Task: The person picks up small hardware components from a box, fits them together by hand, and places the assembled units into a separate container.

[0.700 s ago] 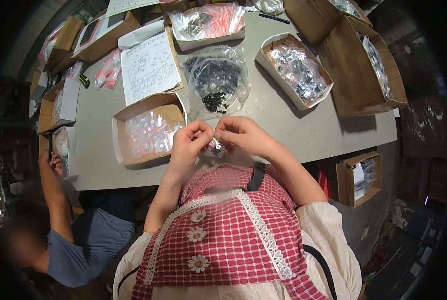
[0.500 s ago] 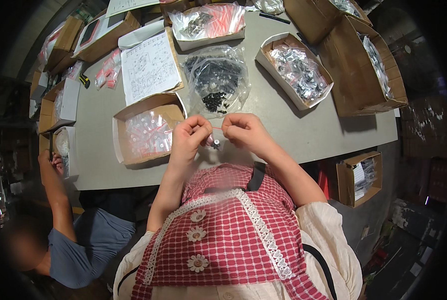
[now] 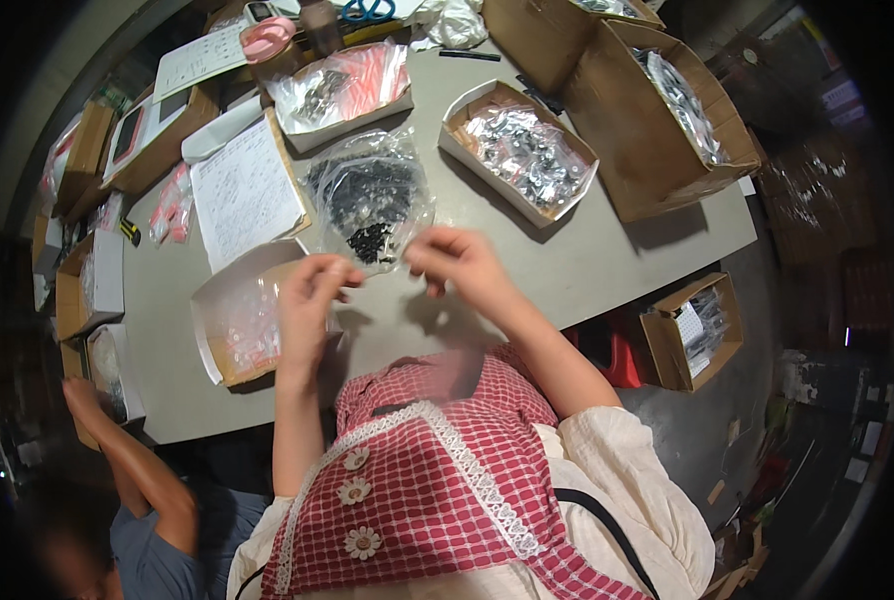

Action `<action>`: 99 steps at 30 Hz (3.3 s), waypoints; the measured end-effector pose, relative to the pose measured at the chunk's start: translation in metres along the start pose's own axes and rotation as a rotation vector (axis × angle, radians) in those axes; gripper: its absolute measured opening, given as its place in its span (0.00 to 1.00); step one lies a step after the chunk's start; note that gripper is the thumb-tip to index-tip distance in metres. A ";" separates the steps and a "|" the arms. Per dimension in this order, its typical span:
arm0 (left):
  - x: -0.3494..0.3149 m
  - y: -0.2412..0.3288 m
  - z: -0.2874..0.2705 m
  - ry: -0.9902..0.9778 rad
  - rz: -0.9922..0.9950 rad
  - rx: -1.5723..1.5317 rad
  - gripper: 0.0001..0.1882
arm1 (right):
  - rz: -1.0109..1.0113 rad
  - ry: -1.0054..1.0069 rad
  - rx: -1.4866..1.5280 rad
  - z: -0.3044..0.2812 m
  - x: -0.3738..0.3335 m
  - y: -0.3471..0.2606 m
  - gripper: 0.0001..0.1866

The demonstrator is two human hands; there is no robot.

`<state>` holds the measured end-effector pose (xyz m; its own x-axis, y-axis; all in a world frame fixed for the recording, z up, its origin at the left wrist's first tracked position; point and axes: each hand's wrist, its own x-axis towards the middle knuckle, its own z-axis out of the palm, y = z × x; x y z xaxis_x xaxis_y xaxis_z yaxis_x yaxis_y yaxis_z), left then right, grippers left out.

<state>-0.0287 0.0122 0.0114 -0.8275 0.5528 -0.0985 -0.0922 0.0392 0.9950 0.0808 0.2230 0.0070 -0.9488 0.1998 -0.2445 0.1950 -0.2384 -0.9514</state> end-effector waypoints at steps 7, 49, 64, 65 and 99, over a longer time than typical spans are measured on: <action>0.013 -0.070 -0.087 0.390 0.268 1.331 0.17 | 0.034 0.307 0.311 -0.040 0.008 -0.003 0.18; -0.026 -0.004 -0.055 0.632 0.441 0.996 0.11 | 0.019 -0.154 0.049 0.074 0.048 0.015 0.08; -0.036 0.019 -0.037 -0.084 -0.051 0.149 0.09 | 0.024 -0.400 -0.173 0.071 0.020 -0.014 0.12; -0.036 0.017 -0.036 -0.102 -0.029 0.122 0.09 | 0.139 -0.426 -0.090 0.068 0.019 -0.016 0.12; -0.029 -0.030 -0.001 0.116 0.510 0.676 0.15 | -0.335 -0.025 -1.254 0.038 0.094 0.064 0.16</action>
<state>-0.0027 -0.0061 -0.0160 -0.7329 0.5506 0.3996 0.6265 0.3173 0.7119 -0.0055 0.1905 -0.0701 -0.9980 0.0555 0.0289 0.0340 0.8687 -0.4942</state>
